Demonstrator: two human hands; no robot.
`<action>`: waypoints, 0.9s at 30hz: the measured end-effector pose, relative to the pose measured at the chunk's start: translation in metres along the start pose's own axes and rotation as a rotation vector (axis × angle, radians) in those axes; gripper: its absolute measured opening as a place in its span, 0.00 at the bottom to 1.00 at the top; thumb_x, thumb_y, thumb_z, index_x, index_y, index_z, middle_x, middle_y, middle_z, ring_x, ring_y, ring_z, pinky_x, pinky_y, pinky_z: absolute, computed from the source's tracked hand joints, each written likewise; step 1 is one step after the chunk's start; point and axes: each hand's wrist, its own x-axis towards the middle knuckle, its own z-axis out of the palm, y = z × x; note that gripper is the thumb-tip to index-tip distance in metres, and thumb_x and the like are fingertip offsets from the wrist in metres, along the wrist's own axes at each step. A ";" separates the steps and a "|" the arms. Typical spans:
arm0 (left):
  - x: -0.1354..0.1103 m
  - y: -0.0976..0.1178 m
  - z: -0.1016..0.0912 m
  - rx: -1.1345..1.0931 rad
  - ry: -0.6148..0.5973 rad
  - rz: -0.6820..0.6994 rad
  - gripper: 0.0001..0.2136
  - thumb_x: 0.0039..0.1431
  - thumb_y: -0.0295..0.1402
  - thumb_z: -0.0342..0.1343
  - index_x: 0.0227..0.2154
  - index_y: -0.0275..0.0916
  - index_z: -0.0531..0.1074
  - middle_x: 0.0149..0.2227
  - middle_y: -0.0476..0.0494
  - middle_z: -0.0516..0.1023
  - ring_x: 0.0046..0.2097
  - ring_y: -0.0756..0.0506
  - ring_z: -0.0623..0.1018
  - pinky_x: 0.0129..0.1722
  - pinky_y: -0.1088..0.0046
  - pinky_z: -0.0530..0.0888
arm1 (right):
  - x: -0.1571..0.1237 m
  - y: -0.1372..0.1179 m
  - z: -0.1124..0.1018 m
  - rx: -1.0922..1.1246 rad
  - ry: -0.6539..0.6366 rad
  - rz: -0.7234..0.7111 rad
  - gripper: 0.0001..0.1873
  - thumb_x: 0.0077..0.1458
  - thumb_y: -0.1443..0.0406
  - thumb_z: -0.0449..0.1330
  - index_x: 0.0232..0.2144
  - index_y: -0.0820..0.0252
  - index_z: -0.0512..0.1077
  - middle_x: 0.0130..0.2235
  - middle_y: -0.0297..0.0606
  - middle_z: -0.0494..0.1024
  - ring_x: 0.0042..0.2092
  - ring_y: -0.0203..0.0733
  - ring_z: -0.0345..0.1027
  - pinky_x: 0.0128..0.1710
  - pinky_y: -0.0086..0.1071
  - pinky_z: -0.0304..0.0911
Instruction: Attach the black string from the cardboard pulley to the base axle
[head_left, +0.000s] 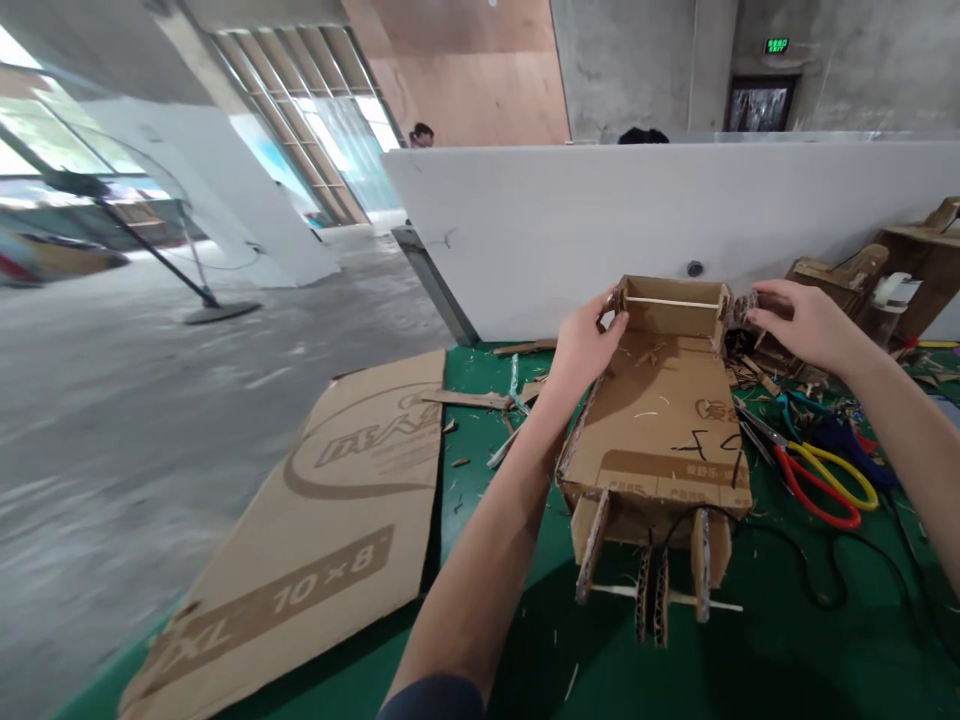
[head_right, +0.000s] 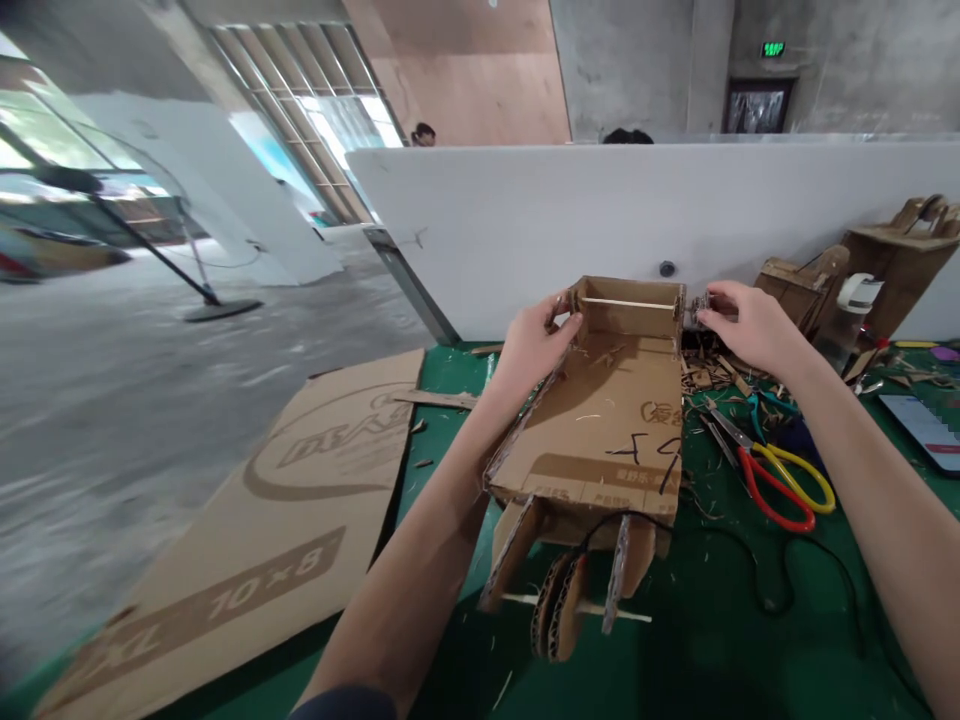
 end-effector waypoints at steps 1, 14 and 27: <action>0.000 0.000 0.001 0.028 0.012 -0.010 0.14 0.56 0.30 0.54 0.45 0.40 0.75 0.33 0.46 0.79 0.26 0.49 0.66 0.32 0.71 0.64 | 0.001 0.000 0.001 0.014 0.006 0.012 0.22 0.54 0.57 0.61 0.49 0.61 0.73 0.45 0.44 0.80 0.48 0.50 0.74 0.53 0.46 0.66; -0.003 0.002 0.006 0.078 0.053 -0.034 0.12 0.56 0.30 0.53 0.42 0.39 0.76 0.20 0.52 0.67 0.22 0.50 0.62 0.29 0.71 0.60 | 0.012 0.009 0.006 0.090 -0.017 0.105 0.23 0.55 0.47 0.56 0.28 0.59 0.78 0.29 0.38 0.80 0.35 0.47 0.75 0.41 0.41 0.69; -0.004 0.003 0.005 0.085 0.032 -0.038 0.14 0.56 0.29 0.53 0.45 0.39 0.75 0.20 0.52 0.65 0.22 0.49 0.62 0.29 0.71 0.62 | 0.005 0.001 0.009 0.157 0.036 0.108 0.21 0.54 0.52 0.60 0.41 0.62 0.76 0.39 0.44 0.81 0.41 0.48 0.74 0.46 0.46 0.68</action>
